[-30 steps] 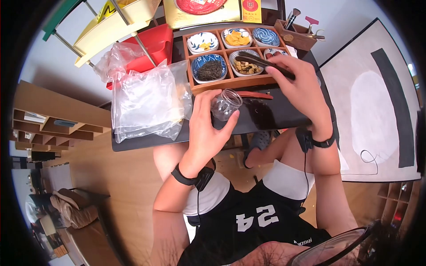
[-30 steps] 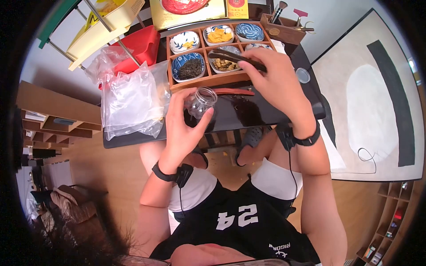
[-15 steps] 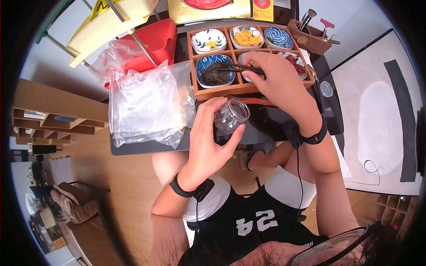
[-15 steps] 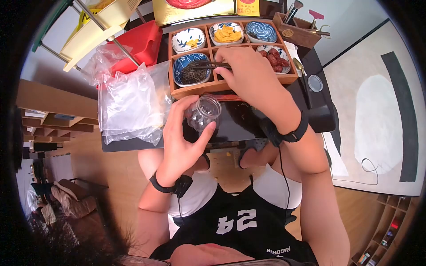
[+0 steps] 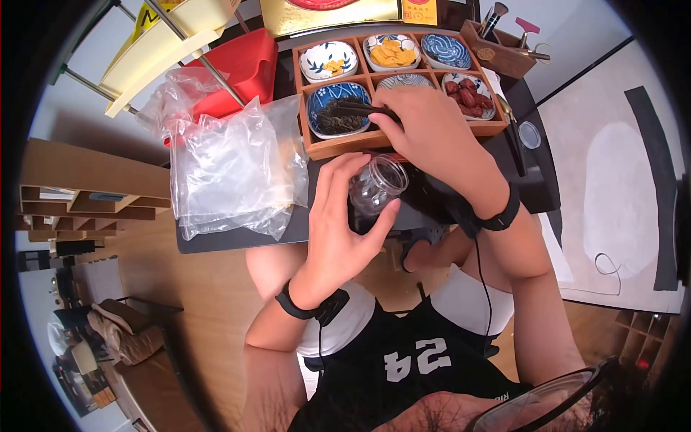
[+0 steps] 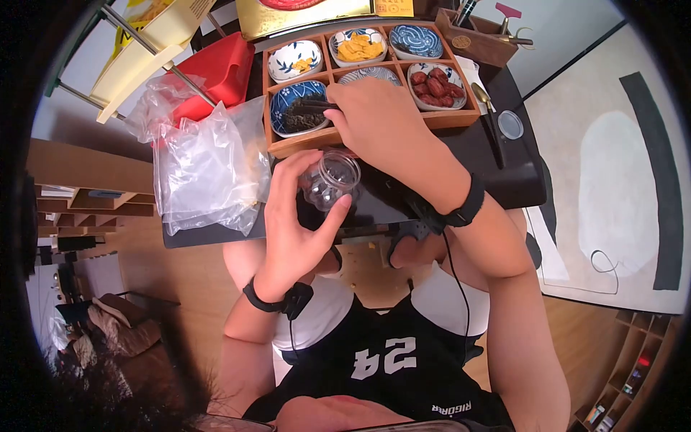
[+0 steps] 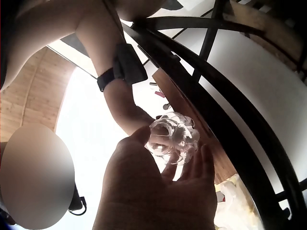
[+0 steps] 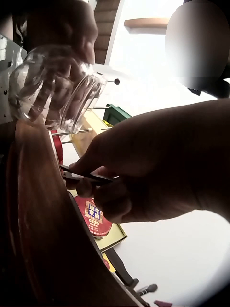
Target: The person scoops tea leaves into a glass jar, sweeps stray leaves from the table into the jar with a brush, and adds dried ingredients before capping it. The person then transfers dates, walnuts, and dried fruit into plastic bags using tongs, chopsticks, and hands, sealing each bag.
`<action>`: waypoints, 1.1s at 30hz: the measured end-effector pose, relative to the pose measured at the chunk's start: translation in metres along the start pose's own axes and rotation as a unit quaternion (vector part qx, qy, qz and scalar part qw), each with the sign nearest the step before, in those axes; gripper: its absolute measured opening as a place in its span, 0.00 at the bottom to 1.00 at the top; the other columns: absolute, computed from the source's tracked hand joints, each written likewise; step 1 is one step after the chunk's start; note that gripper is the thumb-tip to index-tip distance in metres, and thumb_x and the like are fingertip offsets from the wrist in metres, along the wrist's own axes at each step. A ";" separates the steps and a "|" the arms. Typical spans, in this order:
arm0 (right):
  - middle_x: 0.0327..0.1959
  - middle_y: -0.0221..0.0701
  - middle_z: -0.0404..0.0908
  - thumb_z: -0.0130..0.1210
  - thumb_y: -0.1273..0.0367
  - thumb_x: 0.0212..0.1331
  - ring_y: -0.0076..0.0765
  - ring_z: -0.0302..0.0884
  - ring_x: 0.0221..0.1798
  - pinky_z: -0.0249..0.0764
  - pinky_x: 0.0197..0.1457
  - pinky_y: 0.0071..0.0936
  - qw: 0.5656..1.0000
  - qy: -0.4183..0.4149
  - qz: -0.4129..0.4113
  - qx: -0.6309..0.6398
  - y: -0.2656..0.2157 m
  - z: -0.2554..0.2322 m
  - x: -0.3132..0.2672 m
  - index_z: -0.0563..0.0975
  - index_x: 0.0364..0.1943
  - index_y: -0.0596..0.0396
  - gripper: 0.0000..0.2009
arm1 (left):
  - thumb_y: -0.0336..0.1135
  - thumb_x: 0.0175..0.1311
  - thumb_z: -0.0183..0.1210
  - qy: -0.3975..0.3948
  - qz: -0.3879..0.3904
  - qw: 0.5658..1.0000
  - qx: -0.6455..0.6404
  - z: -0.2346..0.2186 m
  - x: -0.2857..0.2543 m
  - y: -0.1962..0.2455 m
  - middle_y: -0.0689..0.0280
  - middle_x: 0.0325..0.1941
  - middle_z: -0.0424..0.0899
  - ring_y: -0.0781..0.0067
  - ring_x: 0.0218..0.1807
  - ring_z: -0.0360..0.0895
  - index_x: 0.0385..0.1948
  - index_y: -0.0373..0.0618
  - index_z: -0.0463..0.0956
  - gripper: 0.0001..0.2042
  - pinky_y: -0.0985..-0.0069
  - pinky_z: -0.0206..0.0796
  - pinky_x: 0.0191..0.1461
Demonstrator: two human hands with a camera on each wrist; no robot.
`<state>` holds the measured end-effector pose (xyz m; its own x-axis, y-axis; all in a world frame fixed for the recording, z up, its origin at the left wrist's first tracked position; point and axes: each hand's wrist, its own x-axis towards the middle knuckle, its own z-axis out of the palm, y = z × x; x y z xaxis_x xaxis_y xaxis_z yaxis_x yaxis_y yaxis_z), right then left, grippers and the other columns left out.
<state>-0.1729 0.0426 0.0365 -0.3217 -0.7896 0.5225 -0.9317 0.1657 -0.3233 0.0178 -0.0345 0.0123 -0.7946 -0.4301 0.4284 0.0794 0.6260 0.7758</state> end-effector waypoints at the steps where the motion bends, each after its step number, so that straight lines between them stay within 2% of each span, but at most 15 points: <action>1: 0.31 0.39 0.83 0.62 0.66 0.62 0.51 0.82 0.40 0.77 0.42 0.46 1.000 0.001 0.000 0.000 -0.001 -0.001 0.000 0.79 0.39 0.56 0.08 | 0.29 0.57 0.70 0.001 0.002 1.000 -0.001 0.000 0.000 0.001 0.53 0.60 0.78 0.53 0.59 0.78 0.60 0.39 0.72 0.28 0.65 0.71 0.60; 3: 0.31 0.38 0.83 0.62 0.65 0.62 0.50 0.83 0.40 0.77 0.43 0.45 0.998 -0.009 0.061 -0.015 -0.005 -0.003 0.001 0.81 0.39 0.56 0.09 | 0.29 0.57 0.70 0.002 0.006 1.000 -0.002 0.002 -0.001 0.002 0.53 0.60 0.78 0.53 0.59 0.78 0.60 0.40 0.72 0.28 0.65 0.71 0.60; 5: 0.31 0.38 0.83 0.62 0.65 0.62 0.50 0.83 0.41 0.77 0.43 0.45 0.999 0.006 0.046 -0.001 -0.006 -0.004 -0.001 0.82 0.39 0.55 0.09 | 0.29 0.57 0.70 0.006 0.008 1.000 -0.002 0.004 -0.002 0.002 0.53 0.60 0.77 0.53 0.59 0.78 0.60 0.40 0.72 0.28 0.65 0.71 0.59; 7: 0.31 0.37 0.83 0.62 0.64 0.63 0.50 0.83 0.41 0.77 0.43 0.45 0.999 0.021 0.031 0.014 -0.008 -0.003 -0.003 0.83 0.39 0.54 0.09 | 0.31 0.57 0.71 -0.006 0.011 1.000 0.011 0.005 -0.003 0.001 0.51 0.61 0.75 0.47 0.59 0.78 0.61 0.39 0.72 0.28 0.62 0.73 0.62; 8: 0.31 0.37 0.83 0.63 0.64 0.62 0.50 0.83 0.41 0.78 0.44 0.44 0.999 0.015 0.028 0.024 -0.008 -0.003 -0.004 0.84 0.39 0.54 0.09 | 0.31 0.57 0.71 -0.005 0.012 1.000 0.013 0.006 -0.004 0.002 0.51 0.61 0.75 0.47 0.59 0.78 0.61 0.39 0.72 0.28 0.62 0.73 0.62; 10: 0.32 0.36 0.83 0.63 0.63 0.62 0.49 0.83 0.41 0.78 0.44 0.44 0.999 0.009 0.027 0.034 -0.008 -0.001 -0.006 0.85 0.39 0.53 0.09 | 0.29 0.57 0.71 0.005 0.006 1.000 0.002 0.008 -0.004 0.003 0.53 0.59 0.77 0.53 0.58 0.78 0.60 0.40 0.73 0.27 0.65 0.71 0.59; 13: 0.34 0.36 0.82 0.64 0.64 0.62 0.48 0.84 0.41 0.78 0.44 0.43 0.999 -0.008 0.040 -0.004 -0.009 -0.001 -0.007 0.85 0.40 0.53 0.09 | 0.29 0.57 0.71 0.007 0.011 1.000 0.003 0.010 -0.004 0.002 0.53 0.59 0.77 0.53 0.58 0.78 0.59 0.39 0.73 0.27 0.66 0.71 0.59; 15: 0.36 0.36 0.82 0.64 0.64 0.62 0.47 0.84 0.42 0.79 0.43 0.42 0.997 -0.004 0.067 -0.046 -0.010 -0.002 -0.005 0.86 0.41 0.53 0.09 | 0.29 0.57 0.71 0.005 0.012 1.000 0.007 0.011 -0.003 0.002 0.53 0.59 0.78 0.53 0.58 0.78 0.59 0.39 0.73 0.27 0.66 0.71 0.59; 18: 0.37 0.37 0.82 0.64 0.65 0.62 0.47 0.84 0.42 0.79 0.43 0.42 0.996 0.018 0.067 -0.050 -0.009 -0.002 -0.004 0.86 0.41 0.53 0.09 | 0.29 0.57 0.70 0.006 0.014 1.000 0.010 0.011 -0.003 0.002 0.53 0.59 0.78 0.53 0.58 0.78 0.59 0.39 0.73 0.27 0.65 0.71 0.59; 22: 0.36 0.37 0.83 0.64 0.64 0.62 0.47 0.84 0.42 0.79 0.43 0.42 0.996 0.020 0.065 -0.053 -0.007 0.000 -0.003 0.86 0.40 0.54 0.09 | 0.29 0.57 0.70 0.007 0.012 1.000 0.013 0.011 -0.003 0.002 0.53 0.58 0.78 0.52 0.58 0.78 0.59 0.39 0.73 0.27 0.65 0.71 0.60; 27: 0.33 0.37 0.83 0.63 0.65 0.62 0.49 0.83 0.42 0.78 0.43 0.44 0.998 0.036 0.015 -0.045 0.000 0.009 -0.004 0.85 0.37 0.56 0.09 | 0.29 0.57 0.70 0.012 0.011 1.000 0.017 0.010 -0.002 0.001 0.53 0.58 0.78 0.53 0.58 0.78 0.59 0.38 0.73 0.26 0.65 0.71 0.60; 30: 0.32 0.38 0.84 0.62 0.64 0.63 0.50 0.84 0.41 0.78 0.43 0.45 0.999 0.007 0.033 -0.043 0.001 0.010 -0.002 0.85 0.36 0.56 0.09 | 0.30 0.58 0.70 0.019 0.005 1.000 0.018 0.010 -0.002 0.001 0.53 0.57 0.79 0.53 0.57 0.79 0.59 0.38 0.73 0.26 0.65 0.71 0.60; 33: 0.32 0.39 0.84 0.61 0.64 0.63 0.50 0.84 0.41 0.79 0.43 0.45 0.999 0.020 0.028 -0.037 0.000 0.011 -0.002 0.85 0.37 0.56 0.09 | 0.30 0.58 0.70 0.026 -0.001 0.999 0.019 0.008 -0.002 0.002 0.53 0.56 0.79 0.54 0.56 0.79 0.59 0.38 0.73 0.26 0.65 0.71 0.59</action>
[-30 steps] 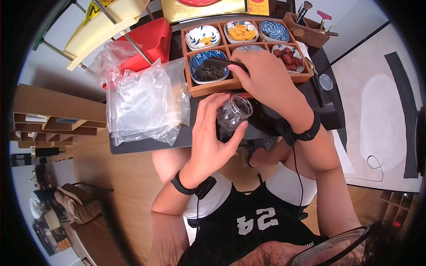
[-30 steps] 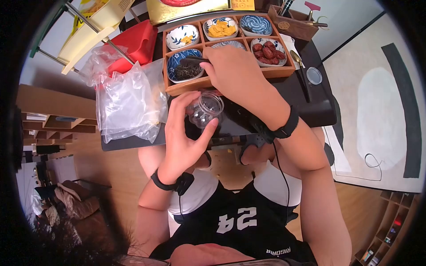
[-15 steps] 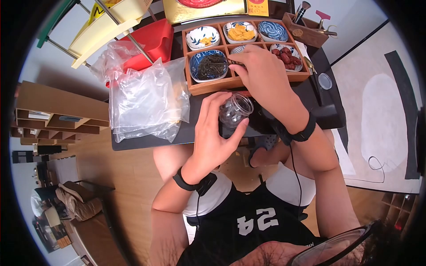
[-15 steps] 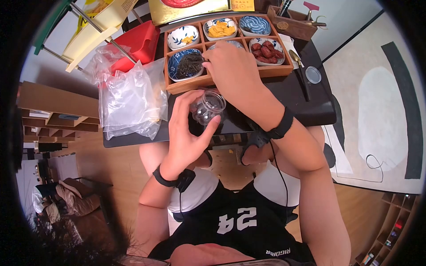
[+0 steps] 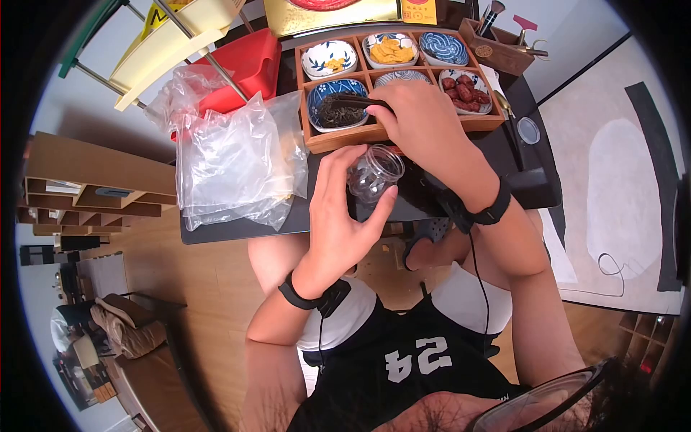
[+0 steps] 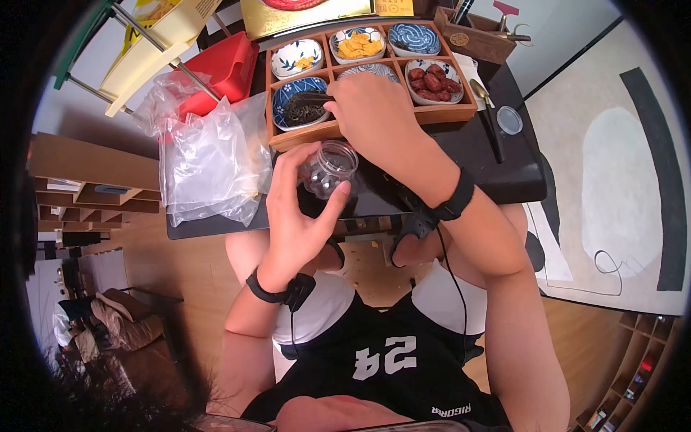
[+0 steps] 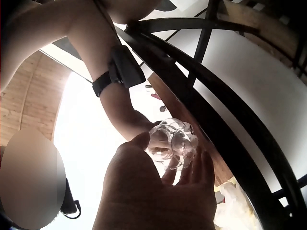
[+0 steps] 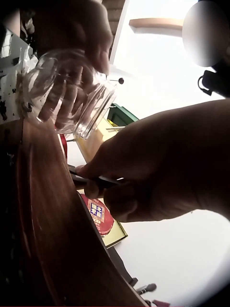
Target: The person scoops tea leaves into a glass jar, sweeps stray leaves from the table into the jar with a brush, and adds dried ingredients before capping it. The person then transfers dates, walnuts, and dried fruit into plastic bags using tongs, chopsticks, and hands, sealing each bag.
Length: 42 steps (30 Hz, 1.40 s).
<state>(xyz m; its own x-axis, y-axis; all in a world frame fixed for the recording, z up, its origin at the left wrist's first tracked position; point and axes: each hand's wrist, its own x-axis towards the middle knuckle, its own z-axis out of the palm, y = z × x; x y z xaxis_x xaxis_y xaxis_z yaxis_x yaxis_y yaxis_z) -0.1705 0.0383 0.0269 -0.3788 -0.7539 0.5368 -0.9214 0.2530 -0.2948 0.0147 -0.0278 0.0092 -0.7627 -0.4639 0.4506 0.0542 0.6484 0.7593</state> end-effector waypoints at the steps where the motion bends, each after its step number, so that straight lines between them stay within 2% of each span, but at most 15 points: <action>1: 0.32 0.39 0.84 0.61 0.64 0.63 0.50 0.84 0.41 0.79 0.43 0.45 1.000 0.000 0.000 0.000 0.001 0.000 0.000 0.85 0.37 0.56 0.09 | 0.30 0.58 0.70 0.002 0.000 1.000 0.004 -0.001 0.000 0.000 0.53 0.56 0.79 0.55 0.56 0.80 0.59 0.38 0.73 0.26 0.66 0.71 0.59; 8: 0.32 0.40 0.85 0.62 0.65 0.63 0.51 0.84 0.42 0.79 0.44 0.46 1.000 0.003 -0.009 0.013 0.000 0.001 0.000 0.85 0.38 0.56 0.09 | 0.29 0.58 0.70 0.028 0.018 0.999 0.020 0.000 -0.001 -0.002 0.54 0.55 0.80 0.56 0.55 0.80 0.60 0.38 0.72 0.26 0.66 0.71 0.58; 13: 0.34 0.41 0.85 0.62 0.65 0.63 0.52 0.84 0.42 0.79 0.45 0.47 1.000 -0.015 0.011 0.022 -0.008 -0.005 -0.002 0.85 0.39 0.57 0.09 | 0.31 0.59 0.71 0.011 -0.018 1.000 -0.007 0.000 -0.004 -0.005 0.52 0.56 0.81 0.59 0.57 0.80 0.61 0.37 0.70 0.29 0.67 0.70 0.60; 15: 0.40 0.39 0.87 0.63 0.65 0.63 0.52 0.84 0.46 0.79 0.49 0.43 0.998 -0.046 0.029 0.015 -0.009 -0.007 -0.002 0.85 0.44 0.56 0.11 | 0.31 0.58 0.71 0.023 -0.012 1.000 -0.013 -0.001 -0.004 -0.003 0.53 0.57 0.80 0.59 0.58 0.79 0.62 0.37 0.69 0.30 0.66 0.70 0.60; 22: 0.40 0.39 0.87 0.63 0.65 0.62 0.51 0.84 0.45 0.79 0.49 0.43 0.997 -0.076 -0.020 0.021 -0.004 -0.002 0.001 0.86 0.46 0.54 0.12 | 0.32 0.56 0.74 0.045 -0.029 0.999 -0.002 0.000 -0.004 -0.001 0.56 0.59 0.77 0.60 0.59 0.77 0.67 0.37 0.65 0.37 0.66 0.69 0.61; 25: 0.32 0.41 0.84 0.63 0.66 0.61 0.53 0.84 0.41 0.79 0.45 0.48 0.996 -0.063 -0.048 0.032 -0.002 0.002 0.000 0.85 0.44 0.55 0.11 | 0.32 0.55 0.75 0.033 -0.034 0.999 0.015 0.000 -0.004 -0.002 0.57 0.57 0.75 0.61 0.58 0.77 0.68 0.37 0.65 0.38 0.66 0.70 0.61; 27: 0.32 0.42 0.84 0.62 0.66 0.62 0.53 0.84 0.41 0.79 0.44 0.48 0.995 -0.039 -0.057 0.067 -0.003 0.001 -0.002 0.85 0.50 0.52 0.13 | 0.32 0.55 0.75 0.031 -0.026 0.999 0.028 -0.001 -0.003 -0.002 0.57 0.56 0.75 0.61 0.57 0.77 0.68 0.38 0.66 0.37 0.67 0.70 0.60; 30: 0.34 0.40 0.86 0.61 0.67 0.64 0.52 0.83 0.41 0.77 0.45 0.44 0.996 -0.063 -0.049 0.046 -0.006 -0.007 -0.002 0.83 0.55 0.51 0.16 | 0.32 0.56 0.75 0.034 -0.010 0.999 0.037 -0.001 -0.003 -0.001 0.57 0.56 0.74 0.61 0.57 0.77 0.67 0.38 0.67 0.36 0.67 0.70 0.59; 33: 0.35 0.41 0.86 0.62 0.66 0.64 0.52 0.83 0.41 0.77 0.44 0.44 0.996 -0.075 -0.026 0.044 -0.002 -0.009 -0.002 0.83 0.56 0.50 0.16 | 0.33 0.56 0.75 0.035 0.001 0.999 0.027 -0.001 -0.005 -0.006 0.54 0.57 0.73 0.57 0.57 0.76 0.67 0.39 0.67 0.36 0.65 0.70 0.59; 34: 0.35 0.41 0.86 0.62 0.66 0.64 0.52 0.83 0.41 0.77 0.44 0.44 0.996 -0.072 -0.021 0.039 0.000 -0.011 -0.002 0.83 0.56 0.50 0.16 | 0.33 0.56 0.75 0.032 0.006 0.999 0.018 0.000 -0.003 -0.007 0.52 0.57 0.73 0.53 0.57 0.75 0.67 0.39 0.67 0.36 0.62 0.70 0.59; 36: 0.35 0.43 0.86 0.62 0.65 0.64 0.52 0.83 0.40 0.77 0.44 0.42 0.999 0.003 -0.043 0.033 0.006 -0.017 -0.005 0.84 0.53 0.52 0.15 | 0.32 0.56 0.74 0.034 0.011 0.999 0.036 -0.002 -0.003 -0.004 0.52 0.56 0.74 0.53 0.55 0.77 0.65 0.39 0.69 0.34 0.63 0.70 0.58; 37: 0.35 0.43 0.86 0.62 0.65 0.64 0.52 0.83 0.40 0.77 0.44 0.42 0.999 0.005 -0.033 0.020 0.010 -0.026 -0.005 0.84 0.53 0.52 0.15 | 0.32 0.56 0.74 0.033 0.008 0.999 0.039 -0.004 -0.003 -0.002 0.53 0.55 0.75 0.54 0.54 0.77 0.65 0.39 0.70 0.33 0.64 0.70 0.57; 39: 0.34 0.43 0.86 0.62 0.65 0.65 0.51 0.83 0.37 0.77 0.41 0.38 0.997 0.005 -0.016 0.074 0.019 -0.050 -0.002 0.84 0.49 0.55 0.13 | 0.33 0.55 0.73 0.036 -0.008 0.998 0.044 -0.006 -0.003 0.001 0.56 0.51 0.76 0.59 0.48 0.76 0.64 0.40 0.71 0.32 0.69 0.68 0.49; 41: 0.30 0.42 0.85 0.61 0.67 0.67 0.42 0.81 0.30 0.75 0.37 0.31 0.993 0.043 0.036 0.105 0.034 -0.080 -0.004 0.82 0.48 0.60 0.12 | 0.32 0.55 0.73 0.045 0.019 0.997 0.060 -0.006 -0.003 -0.002 0.57 0.50 0.76 0.61 0.46 0.74 0.64 0.41 0.71 0.32 0.70 0.67 0.48; 42: 0.29 0.42 0.85 0.61 0.67 0.67 0.41 0.81 0.30 0.75 0.37 0.31 0.989 0.067 0.087 0.100 0.044 -0.091 -0.009 0.82 0.48 0.60 0.12 | 0.32 0.56 0.73 0.037 -0.004 0.998 0.044 -0.007 -0.004 -0.001 0.57 0.50 0.76 0.61 0.47 0.74 0.64 0.41 0.71 0.32 0.69 0.66 0.50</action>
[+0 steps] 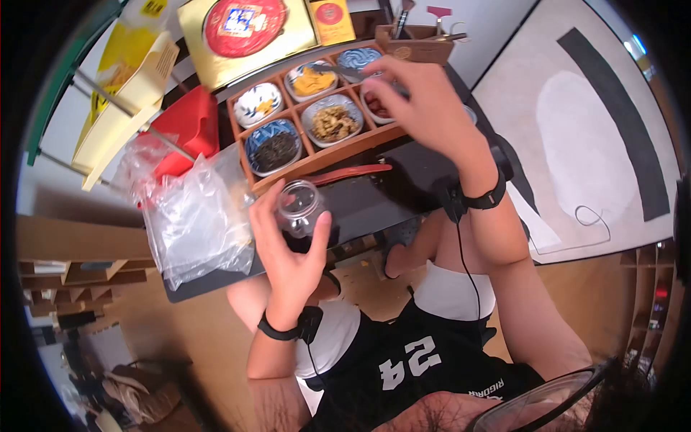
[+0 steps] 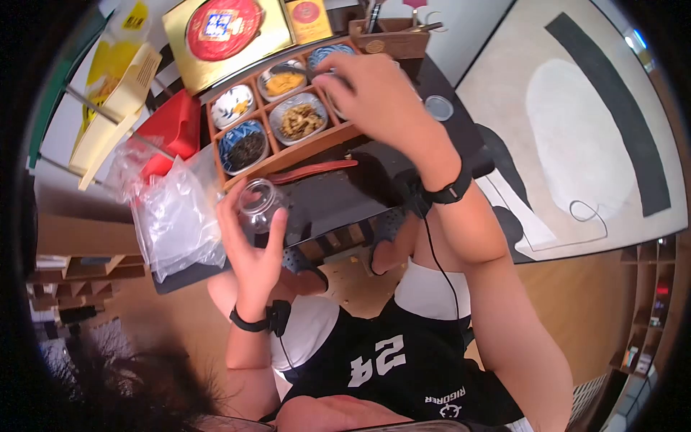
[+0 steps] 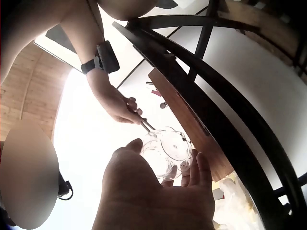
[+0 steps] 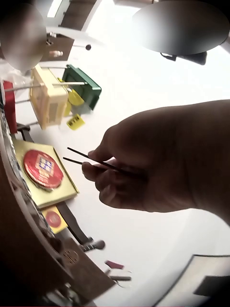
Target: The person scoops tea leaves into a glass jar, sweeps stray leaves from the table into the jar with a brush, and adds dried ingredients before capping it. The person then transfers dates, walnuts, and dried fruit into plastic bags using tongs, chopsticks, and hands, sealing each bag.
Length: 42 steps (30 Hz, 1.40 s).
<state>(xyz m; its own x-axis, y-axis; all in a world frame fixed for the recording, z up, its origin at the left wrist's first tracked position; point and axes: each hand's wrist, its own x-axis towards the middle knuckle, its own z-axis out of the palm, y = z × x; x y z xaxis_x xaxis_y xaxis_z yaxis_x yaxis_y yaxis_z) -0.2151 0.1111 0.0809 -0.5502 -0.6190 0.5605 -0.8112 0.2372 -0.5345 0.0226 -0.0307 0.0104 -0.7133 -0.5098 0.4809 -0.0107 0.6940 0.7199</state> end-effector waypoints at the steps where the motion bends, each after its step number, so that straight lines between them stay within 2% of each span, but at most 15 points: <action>1: 0.29 0.43 0.85 0.61 0.67 0.68 0.41 0.82 0.30 0.75 0.37 0.30 0.998 0.030 0.047 -0.005 0.009 -0.012 -0.002 0.82 0.48 0.60 0.12 | 0.32 0.56 0.72 0.003 0.013 1.000 0.003 0.000 0.000 -0.001 0.57 0.50 0.76 0.61 0.48 0.74 0.64 0.41 0.71 0.32 0.69 0.66 0.51; 5: 0.34 0.46 0.86 0.61 0.69 0.66 0.51 0.85 0.36 0.77 0.42 0.37 0.974 0.094 0.131 -0.157 0.057 -0.034 -0.026 0.80 0.44 0.63 0.10 | 0.31 0.57 0.71 -0.007 0.013 1.000 -0.003 0.002 0.002 0.004 0.57 0.51 0.75 0.60 0.51 0.75 0.64 0.40 0.70 0.31 0.68 0.66 0.53; 6: 0.34 0.46 0.86 0.61 0.69 0.66 0.51 0.85 0.36 0.77 0.42 0.37 0.974 0.096 0.132 -0.159 0.069 -0.035 -0.033 0.80 0.44 0.63 0.10 | 0.31 0.58 0.71 -0.010 0.011 1.000 -0.005 0.002 0.002 0.005 0.56 0.51 0.75 0.60 0.52 0.75 0.65 0.40 0.70 0.31 0.67 0.67 0.55; 8: 0.32 0.47 0.86 0.61 0.68 0.64 0.60 0.84 0.40 0.78 0.46 0.48 0.956 0.076 0.203 -0.199 0.090 -0.034 -0.046 0.80 0.39 0.62 0.09 | 0.31 0.58 0.71 -0.015 0.007 1.000 -0.010 0.003 0.001 0.006 0.56 0.52 0.75 0.59 0.53 0.75 0.65 0.40 0.70 0.31 0.67 0.67 0.56; 11: 0.34 0.49 0.86 0.61 0.69 0.63 0.61 0.83 0.43 0.78 0.48 0.50 0.950 0.069 0.219 -0.213 0.112 -0.029 -0.055 0.80 0.39 0.61 0.09 | 0.31 0.59 0.70 -0.025 -0.008 1.000 -0.005 0.003 0.000 0.007 0.56 0.53 0.74 0.59 0.54 0.76 0.65 0.39 0.69 0.31 0.66 0.67 0.57; 13: 0.35 0.49 0.86 0.61 0.69 0.63 0.59 0.83 0.41 0.78 0.47 0.46 0.948 0.066 0.220 -0.219 0.117 -0.028 -0.057 0.79 0.40 0.62 0.09 | 0.31 0.59 0.70 -0.032 -0.017 0.999 0.003 0.004 0.000 0.007 0.55 0.54 0.74 0.58 0.55 0.76 0.65 0.39 0.69 0.31 0.66 0.67 0.58; 15: 0.36 0.50 0.86 0.62 0.70 0.64 0.57 0.84 0.40 0.78 0.46 0.41 0.947 0.063 0.220 -0.225 0.115 -0.027 -0.056 0.79 0.41 0.64 0.09 | 0.29 0.60 0.69 -0.012 -0.005 1.000 0.008 0.006 0.000 0.006 0.60 0.54 0.78 0.67 0.52 0.76 0.65 0.43 0.70 0.29 0.72 0.65 0.55; 17: 0.38 0.49 0.85 0.59 0.69 0.65 0.62 0.83 0.43 0.77 0.48 0.51 0.941 0.079 0.227 -0.238 0.103 -0.028 -0.053 0.77 0.46 0.61 0.11 | 0.29 0.60 0.70 -0.005 -0.003 1.000 -0.013 0.011 0.001 0.004 0.59 0.56 0.77 0.66 0.55 0.78 0.65 0.42 0.70 0.30 0.71 0.67 0.56; 21: 0.39 0.50 0.85 0.57 0.69 0.68 0.62 0.83 0.43 0.77 0.48 0.51 0.969 0.111 0.170 -0.143 0.089 -0.024 -0.042 0.74 0.50 0.60 0.12 | 0.27 0.59 0.72 -0.019 -0.035 0.998 -0.042 0.014 0.000 0.001 0.58 0.61 0.73 0.62 0.61 0.81 0.66 0.40 0.69 0.31 0.68 0.71 0.58; 24: 0.40 0.51 0.85 0.53 0.68 0.71 0.63 0.83 0.45 0.76 0.49 0.51 0.983 0.096 0.119 -0.102 0.062 -0.024 -0.037 0.74 0.52 0.59 0.11 | 0.29 0.58 0.74 -0.013 -0.026 0.999 -0.039 0.014 0.002 0.000 0.58 0.59 0.74 0.62 0.59 0.81 0.65 0.39 0.70 0.32 0.68 0.71 0.58; 27: 0.41 0.51 0.85 0.53 0.69 0.71 0.64 0.82 0.46 0.76 0.50 0.52 0.978 0.107 0.082 -0.157 0.079 -0.024 -0.041 0.75 0.51 0.60 0.11 | 0.30 0.56 0.75 -0.010 -0.020 0.999 -0.023 0.012 0.003 -0.001 0.59 0.59 0.75 0.62 0.58 0.81 0.64 0.39 0.70 0.33 0.68 0.71 0.58; 29: 0.41 0.52 0.86 0.54 0.69 0.69 0.65 0.82 0.48 0.77 0.51 0.52 0.965 0.061 0.182 -0.179 0.089 -0.035 -0.044 0.78 0.48 0.60 0.10 | 0.31 0.54 0.76 -0.007 -0.011 0.999 -0.032 0.011 0.002 -0.005 0.59 0.59 0.75 0.63 0.57 0.81 0.63 0.39 0.71 0.34 0.69 0.70 0.59; 32: 0.39 0.51 0.86 0.58 0.68 0.66 0.62 0.84 0.46 0.78 0.50 0.50 0.954 0.102 0.171 -0.223 0.125 -0.040 -0.053 0.80 0.46 0.61 0.11 | 0.31 0.53 0.77 -0.004 -0.004 1.000 -0.009 0.008 0.002 -0.006 0.59 0.59 0.76 0.62 0.57 0.80 0.63 0.39 0.71 0.34 0.69 0.70 0.59; 41: 0.33 0.45 0.87 0.68 0.64 0.55 0.53 0.86 0.41 0.80 0.47 0.43 0.941 -0.004 0.272 -0.202 0.119 -0.037 -0.054 0.85 0.37 0.60 0.13 | 0.33 0.54 0.76 -0.002 0.006 1.000 -0.021 0.008 0.001 -0.004 0.59 0.57 0.79 0.63 0.57 0.80 0.62 0.39 0.71 0.33 0.69 0.69 0.60; 42: 0.32 0.44 0.87 0.69 0.65 0.56 0.50 0.86 0.38 0.80 0.45 0.40 0.941 -0.012 0.267 -0.208 0.119 -0.036 -0.054 0.85 0.38 0.62 0.13 | 0.33 0.54 0.76 -0.005 0.002 1.000 -0.024 0.008 0.001 -0.003 0.56 0.56 0.77 0.58 0.56 0.78 0.62 0.38 0.70 0.33 0.66 0.69 0.61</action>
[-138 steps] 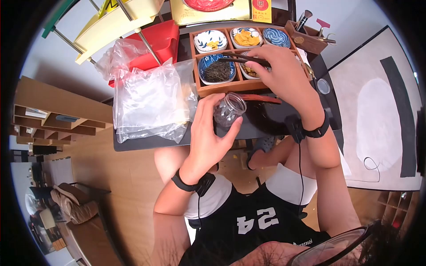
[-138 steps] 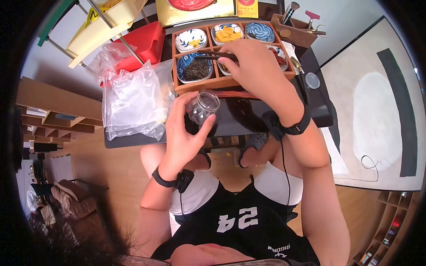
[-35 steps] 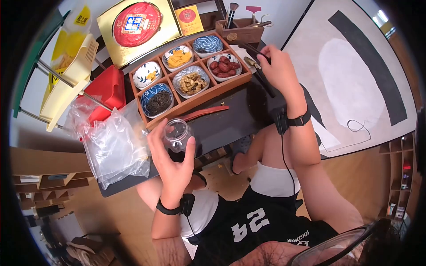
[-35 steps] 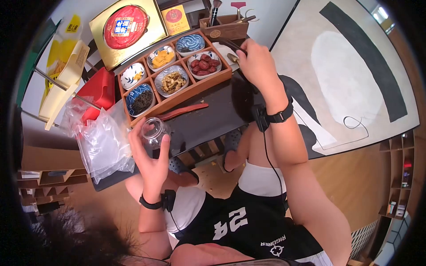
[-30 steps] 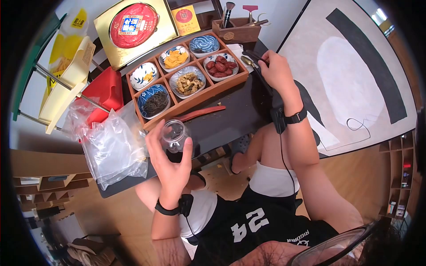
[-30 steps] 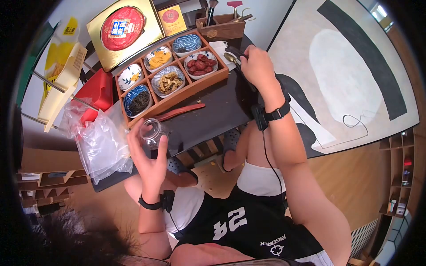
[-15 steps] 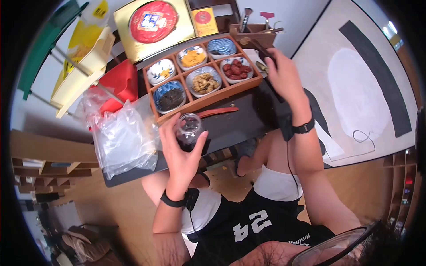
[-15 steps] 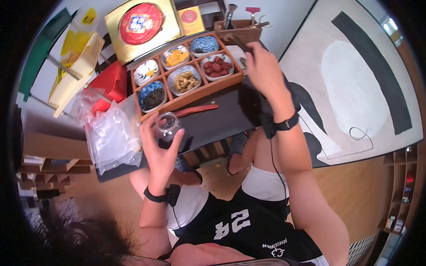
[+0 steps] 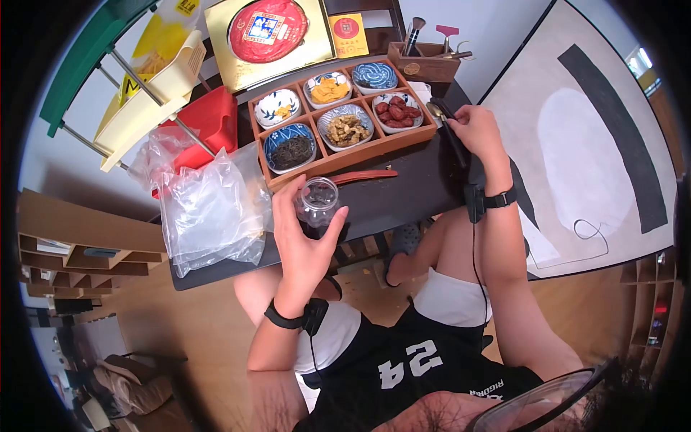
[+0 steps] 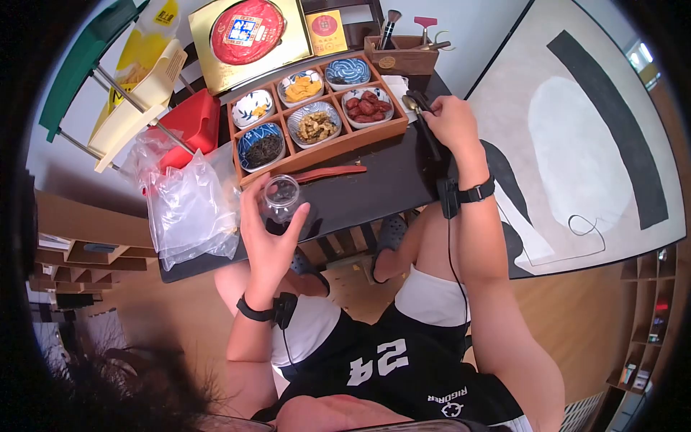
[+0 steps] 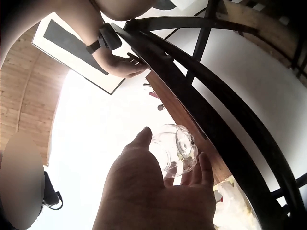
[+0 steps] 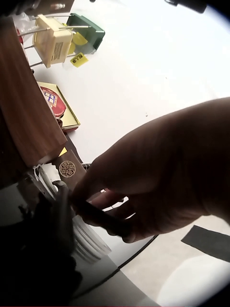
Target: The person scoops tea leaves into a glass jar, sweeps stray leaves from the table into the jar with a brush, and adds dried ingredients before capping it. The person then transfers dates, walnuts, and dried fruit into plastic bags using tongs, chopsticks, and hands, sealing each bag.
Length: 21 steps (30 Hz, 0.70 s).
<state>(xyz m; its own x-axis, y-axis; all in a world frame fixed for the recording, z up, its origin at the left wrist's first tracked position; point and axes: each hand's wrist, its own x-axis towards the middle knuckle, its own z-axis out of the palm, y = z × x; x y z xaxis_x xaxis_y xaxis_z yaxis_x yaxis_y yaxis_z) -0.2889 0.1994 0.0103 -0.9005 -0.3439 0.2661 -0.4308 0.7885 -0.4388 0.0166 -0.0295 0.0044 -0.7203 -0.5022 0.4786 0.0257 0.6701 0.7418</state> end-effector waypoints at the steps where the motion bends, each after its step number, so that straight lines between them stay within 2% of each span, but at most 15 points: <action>1: 0.31 0.43 0.87 0.69 0.66 0.57 0.46 0.86 0.36 0.79 0.44 0.37 1.000 -0.005 -0.007 -0.007 0.000 0.001 0.000 0.84 0.40 0.63 0.13 | 0.33 0.54 0.76 -0.003 -0.005 1.000 -0.003 0.000 0.000 0.000 0.53 0.55 0.75 0.53 0.56 0.77 0.63 0.38 0.70 0.34 0.63 0.70 0.62; 6: 0.29 0.41 0.85 0.69 0.66 0.57 0.45 0.84 0.34 0.78 0.41 0.36 0.999 0.035 -0.034 0.006 -0.008 -0.008 -0.007 0.84 0.38 0.62 0.12 | 0.32 0.55 0.76 0.001 -0.006 1.000 -0.003 0.001 0.002 0.002 0.54 0.55 0.76 0.54 0.56 0.78 0.62 0.38 0.70 0.33 0.63 0.70 0.62; 8: 0.30 0.42 0.86 0.72 0.63 0.53 0.50 0.85 0.36 0.79 0.43 0.39 1.000 -0.001 -0.021 0.011 -0.015 -0.019 -0.007 0.85 0.33 0.59 0.13 | 0.32 0.55 0.75 0.001 -0.008 1.000 -0.003 0.000 0.002 0.003 0.54 0.55 0.76 0.54 0.56 0.78 0.62 0.38 0.70 0.33 0.63 0.70 0.62; 9: 0.30 0.42 0.86 0.72 0.63 0.53 0.50 0.85 0.36 0.79 0.43 0.39 1.000 -0.002 -0.021 0.012 -0.019 -0.024 -0.010 0.85 0.33 0.59 0.13 | 0.31 0.56 0.75 0.005 -0.016 1.000 0.009 -0.001 0.003 0.004 0.56 0.56 0.78 0.58 0.57 0.78 0.62 0.38 0.71 0.31 0.66 0.69 0.61; 10: 0.29 0.42 0.86 0.73 0.62 0.52 0.50 0.85 0.35 0.79 0.42 0.39 0.999 -0.038 0.002 0.009 -0.022 -0.028 -0.014 0.85 0.31 0.59 0.14 | 0.30 0.57 0.74 0.008 -0.025 0.999 0.021 -0.002 0.003 0.005 0.58 0.56 0.79 0.63 0.57 0.79 0.62 0.38 0.72 0.30 0.69 0.69 0.60; 11: 0.29 0.42 0.86 0.73 0.62 0.51 0.50 0.85 0.35 0.79 0.42 0.39 0.997 -0.075 0.025 0.007 -0.025 -0.031 -0.017 0.85 0.29 0.59 0.14 | 0.30 0.57 0.74 0.008 -0.026 0.999 0.022 -0.001 0.004 0.004 0.58 0.56 0.79 0.63 0.57 0.79 0.62 0.38 0.72 0.30 0.69 0.69 0.60; 13: 0.28 0.42 0.86 0.74 0.61 0.50 0.50 0.85 0.35 0.79 0.42 0.39 0.994 -0.099 0.039 -0.011 -0.033 -0.036 -0.021 0.85 0.27 0.59 0.14 | 0.30 0.57 0.73 0.027 0.002 0.999 0.018 -0.001 0.006 -0.001 0.57 0.56 0.79 0.62 0.57 0.79 0.62 0.38 0.71 0.29 0.68 0.69 0.60; 17: 0.26 0.43 0.86 0.75 0.62 0.48 0.49 0.85 0.33 0.79 0.41 0.39 0.988 -0.145 0.043 -0.044 -0.030 -0.031 -0.019 0.85 0.25 0.59 0.14 | 0.29 0.57 0.73 0.024 0.003 0.999 0.023 -0.002 0.005 -0.002 0.57 0.56 0.78 0.62 0.57 0.79 0.62 0.38 0.71 0.29 0.68 0.69 0.60; 19: 0.26 0.43 0.86 0.74 0.62 0.48 0.49 0.85 0.33 0.79 0.41 0.39 0.988 -0.143 0.029 -0.048 -0.027 -0.026 -0.018 0.84 0.25 0.59 0.13 | 0.29 0.56 0.73 0.010 -0.007 1.000 0.002 -0.002 0.005 -0.002 0.53 0.56 0.76 0.52 0.57 0.77 0.63 0.39 0.70 0.31 0.63 0.69 0.63; 21: 0.25 0.43 0.85 0.73 0.63 0.49 0.49 0.85 0.33 0.79 0.41 0.39 0.989 -0.141 0.014 -0.053 -0.024 -0.024 -0.017 0.84 0.25 0.59 0.13 | 0.29 0.55 0.73 0.018 -0.004 1.000 -0.003 -0.001 0.004 -0.006 0.53 0.56 0.76 0.52 0.57 0.77 0.63 0.40 0.69 0.32 0.63 0.69 0.63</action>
<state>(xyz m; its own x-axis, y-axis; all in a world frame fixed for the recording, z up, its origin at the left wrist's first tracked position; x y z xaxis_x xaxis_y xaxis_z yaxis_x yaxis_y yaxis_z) -0.2615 0.1985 0.0372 -0.8994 -0.4372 -0.0014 -0.4096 0.8438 -0.3466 0.0138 -0.0356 0.0026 -0.6945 -0.5272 0.4896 0.0242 0.6630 0.7483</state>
